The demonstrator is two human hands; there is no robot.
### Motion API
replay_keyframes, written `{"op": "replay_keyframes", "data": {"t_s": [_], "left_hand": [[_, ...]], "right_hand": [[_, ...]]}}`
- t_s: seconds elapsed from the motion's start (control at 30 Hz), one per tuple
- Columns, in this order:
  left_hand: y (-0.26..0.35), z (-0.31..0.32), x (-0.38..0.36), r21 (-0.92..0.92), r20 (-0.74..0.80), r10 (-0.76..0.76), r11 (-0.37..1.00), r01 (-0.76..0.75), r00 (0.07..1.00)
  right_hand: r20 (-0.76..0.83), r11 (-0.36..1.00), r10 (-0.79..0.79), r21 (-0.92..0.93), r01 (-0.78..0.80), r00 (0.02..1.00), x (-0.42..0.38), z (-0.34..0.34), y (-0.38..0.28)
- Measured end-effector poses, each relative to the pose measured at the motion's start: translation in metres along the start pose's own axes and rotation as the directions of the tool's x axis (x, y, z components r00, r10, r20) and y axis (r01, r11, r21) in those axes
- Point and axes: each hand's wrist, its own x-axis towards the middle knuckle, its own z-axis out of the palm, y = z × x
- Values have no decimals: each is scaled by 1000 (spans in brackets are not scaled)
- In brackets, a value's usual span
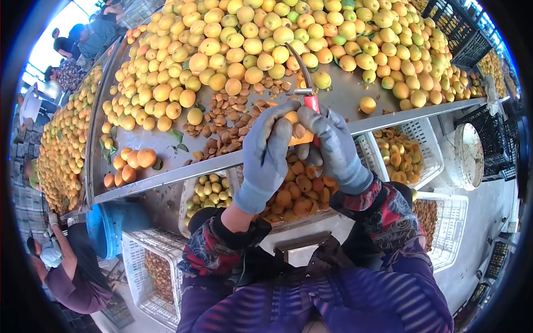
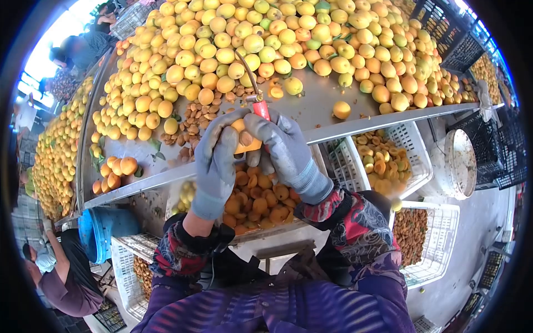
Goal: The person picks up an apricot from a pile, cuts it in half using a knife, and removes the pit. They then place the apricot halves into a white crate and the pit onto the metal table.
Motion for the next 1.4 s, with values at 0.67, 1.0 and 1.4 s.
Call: {"op": "replay_keyframes", "data": {"t_s": [0.67,1.0,1.4], "left_hand": [[8,-3,1,-334,-11,-256,912,238,967],[-10,-3,6,65,-164,-10,998,21,986],[10,-22,10,-86,104,-332,936,341,937]], "right_hand": [[-54,991,-125,47,127,991,0,11,3],[-52,826,-477,-366,428,877,13,-1,12],[106,559,-535,-699,446,838,4,-7,6]]}}
